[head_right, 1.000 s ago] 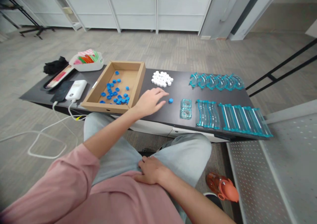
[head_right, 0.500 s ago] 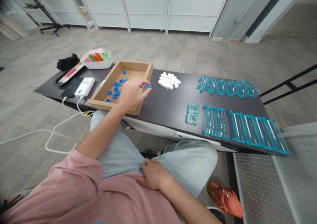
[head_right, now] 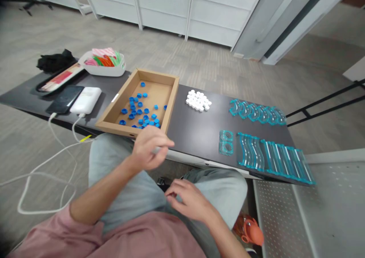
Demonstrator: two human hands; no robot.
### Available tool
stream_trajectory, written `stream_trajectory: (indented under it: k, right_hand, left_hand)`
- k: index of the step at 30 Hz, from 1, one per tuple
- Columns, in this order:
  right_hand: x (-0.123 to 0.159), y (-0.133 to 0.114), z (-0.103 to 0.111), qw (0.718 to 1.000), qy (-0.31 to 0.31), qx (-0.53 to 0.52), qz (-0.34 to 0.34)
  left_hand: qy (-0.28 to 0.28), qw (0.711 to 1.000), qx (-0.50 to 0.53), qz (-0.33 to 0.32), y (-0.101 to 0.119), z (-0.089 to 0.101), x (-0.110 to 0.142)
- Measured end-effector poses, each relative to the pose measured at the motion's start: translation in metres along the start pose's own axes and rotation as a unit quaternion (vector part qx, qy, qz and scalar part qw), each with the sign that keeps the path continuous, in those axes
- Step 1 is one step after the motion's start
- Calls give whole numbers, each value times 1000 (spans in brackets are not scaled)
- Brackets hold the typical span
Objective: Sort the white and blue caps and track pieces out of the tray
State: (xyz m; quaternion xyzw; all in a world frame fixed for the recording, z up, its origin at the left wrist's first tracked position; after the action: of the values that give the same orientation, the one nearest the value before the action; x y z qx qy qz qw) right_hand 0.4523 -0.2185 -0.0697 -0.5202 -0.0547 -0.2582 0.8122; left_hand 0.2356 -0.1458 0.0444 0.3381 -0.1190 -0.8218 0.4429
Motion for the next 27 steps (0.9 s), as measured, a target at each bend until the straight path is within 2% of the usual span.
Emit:
stream_trajectory:
  k: [3,5,7,11,14,16,19,24,27]
  right_hand:
    - [34,-15,72,984,177,31,4]
    - [50,-20,126,948,314,49,-9]
    - [46,-21,174,912,401,85,-6]
    - [-9,2,251,870,453,183,-70]
    - [-54,35,292,853,450,226,-139]
    - [-75,56,312,844,444,239,-183]
    - [-95,76,328,843,425,249,-215]
    - [-108,88,329,846,415,251,-220]
    - [-109,87,324,856,416,242,-190]
  left_hand:
    - [-134,978,86,-132,41,-67,23]
    - [-245,930,143,-236,63,-108,30]
    - [-298,891,170,-296,74,-136,29]
    - [-369,834,141,-386,81,-169,26]
    - [-375,819,103,-421,75,-178,32]
    - [-371,826,64,-421,68,-181,38]
    - [-364,840,17,-402,60,-180,47]
    - [-363,849,12,-382,61,-170,49]
    - [-373,847,19,-379,66,-166,43]
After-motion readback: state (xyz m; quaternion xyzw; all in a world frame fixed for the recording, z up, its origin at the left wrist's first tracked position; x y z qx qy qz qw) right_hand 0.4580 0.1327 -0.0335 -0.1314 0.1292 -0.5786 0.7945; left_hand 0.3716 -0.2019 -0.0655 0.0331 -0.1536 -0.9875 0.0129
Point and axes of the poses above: each hand's wrist, its own x-axis away from the middle knuckle, its own z-axis out of the back of the hand, y = z × x, the point moved 6 cm from there along -x, towards the middle knuckle, and after that the axes turned 9 degrees about -y, right-handed, at the moved point
